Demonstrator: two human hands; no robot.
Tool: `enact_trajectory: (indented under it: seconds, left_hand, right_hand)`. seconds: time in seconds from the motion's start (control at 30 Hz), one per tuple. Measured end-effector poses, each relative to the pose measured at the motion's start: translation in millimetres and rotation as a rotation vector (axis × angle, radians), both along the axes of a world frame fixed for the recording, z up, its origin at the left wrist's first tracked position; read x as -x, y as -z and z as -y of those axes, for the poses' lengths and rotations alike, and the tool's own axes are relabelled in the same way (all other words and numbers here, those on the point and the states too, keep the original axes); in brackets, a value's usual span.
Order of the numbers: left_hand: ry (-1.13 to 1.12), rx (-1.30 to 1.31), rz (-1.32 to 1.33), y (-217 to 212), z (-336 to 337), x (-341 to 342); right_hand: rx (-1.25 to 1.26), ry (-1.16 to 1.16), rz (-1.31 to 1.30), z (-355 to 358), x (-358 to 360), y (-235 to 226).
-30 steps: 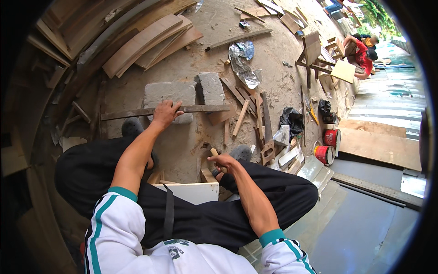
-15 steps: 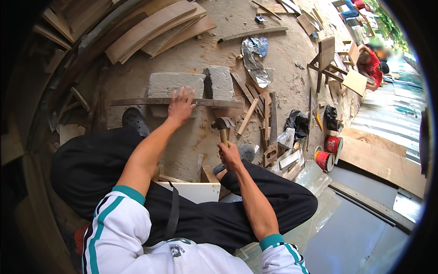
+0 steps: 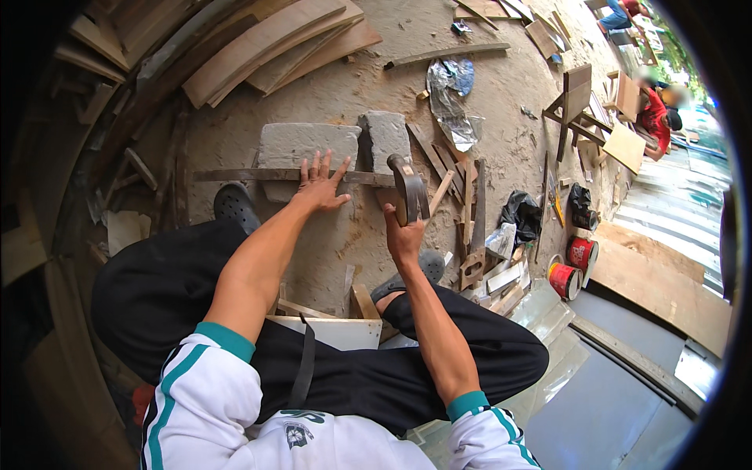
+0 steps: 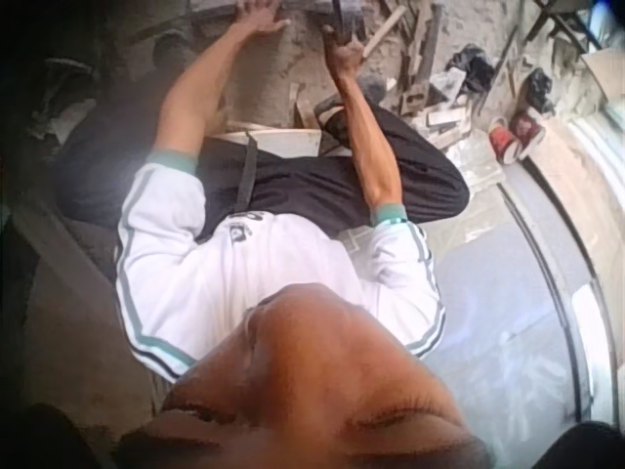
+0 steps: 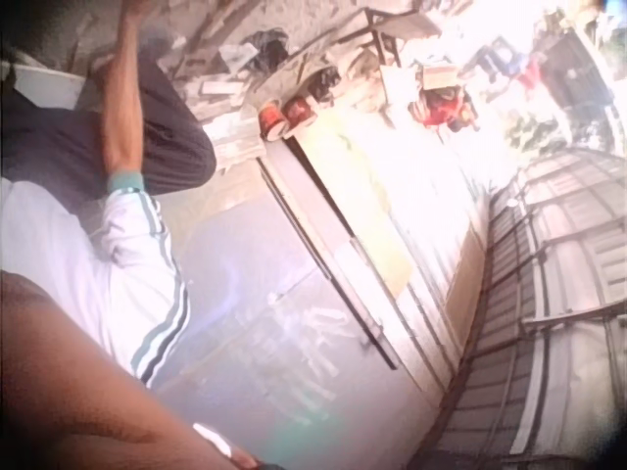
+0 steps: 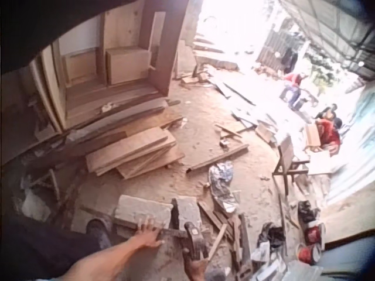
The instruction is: The person sits on the floor and uses a hammer to strike a metal bar placed on a small wooden plank, splitting the plank into smaller pieces. The person repeatedly repositions the wood and strikes it to continue splitting.
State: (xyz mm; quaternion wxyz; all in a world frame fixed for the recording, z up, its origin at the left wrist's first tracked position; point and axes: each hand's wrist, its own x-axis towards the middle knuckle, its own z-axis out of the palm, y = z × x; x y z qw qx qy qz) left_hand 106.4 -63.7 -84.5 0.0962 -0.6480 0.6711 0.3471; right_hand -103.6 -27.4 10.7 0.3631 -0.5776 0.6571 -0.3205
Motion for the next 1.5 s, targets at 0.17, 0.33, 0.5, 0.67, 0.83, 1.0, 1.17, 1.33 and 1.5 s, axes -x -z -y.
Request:
enact_trajectory:
  seconds: [0.17,0.33,0.5,0.67,0.83,1.0,1.17,1.33,1.5]
  left_hand:
    - [-0.007,0.011,-0.015,-4,0,5]
    - [-0.066,0.348,-0.001,28,-14,2]
    - [-0.097,0.468,0.049,30,-22,-6]
    - [-0.063,0.333,0.069,22,-13,-14]
    - [-0.045,0.164,0.034,16,-8,-15]
    - [0.005,0.084,0.021,1,-4,-15]
    - [0.009,0.008,-0.012,-2,-1,-22]
    - [0.041,0.013,-0.026,0,5,-23]
    - [-0.006,0.01,-0.018,6,3,-21]
  right_hand:
    - [-0.006,0.011,-0.012,-13,0,30]
    - [-0.179,0.25,0.134,-30,19,90]
    - [-0.243,0.27,0.141,-21,35,79]
    - [-0.176,0.166,0.1,-12,20,71]
    - [-0.213,0.023,0.014,-9,-7,43]
    - [-0.168,-0.004,-0.111,1,-14,41]
    - [0.101,-0.099,0.028,6,-16,26]
    - [-0.284,-0.135,-0.318,12,-13,41]
    - [-0.139,-0.075,-0.155,9,-17,8]
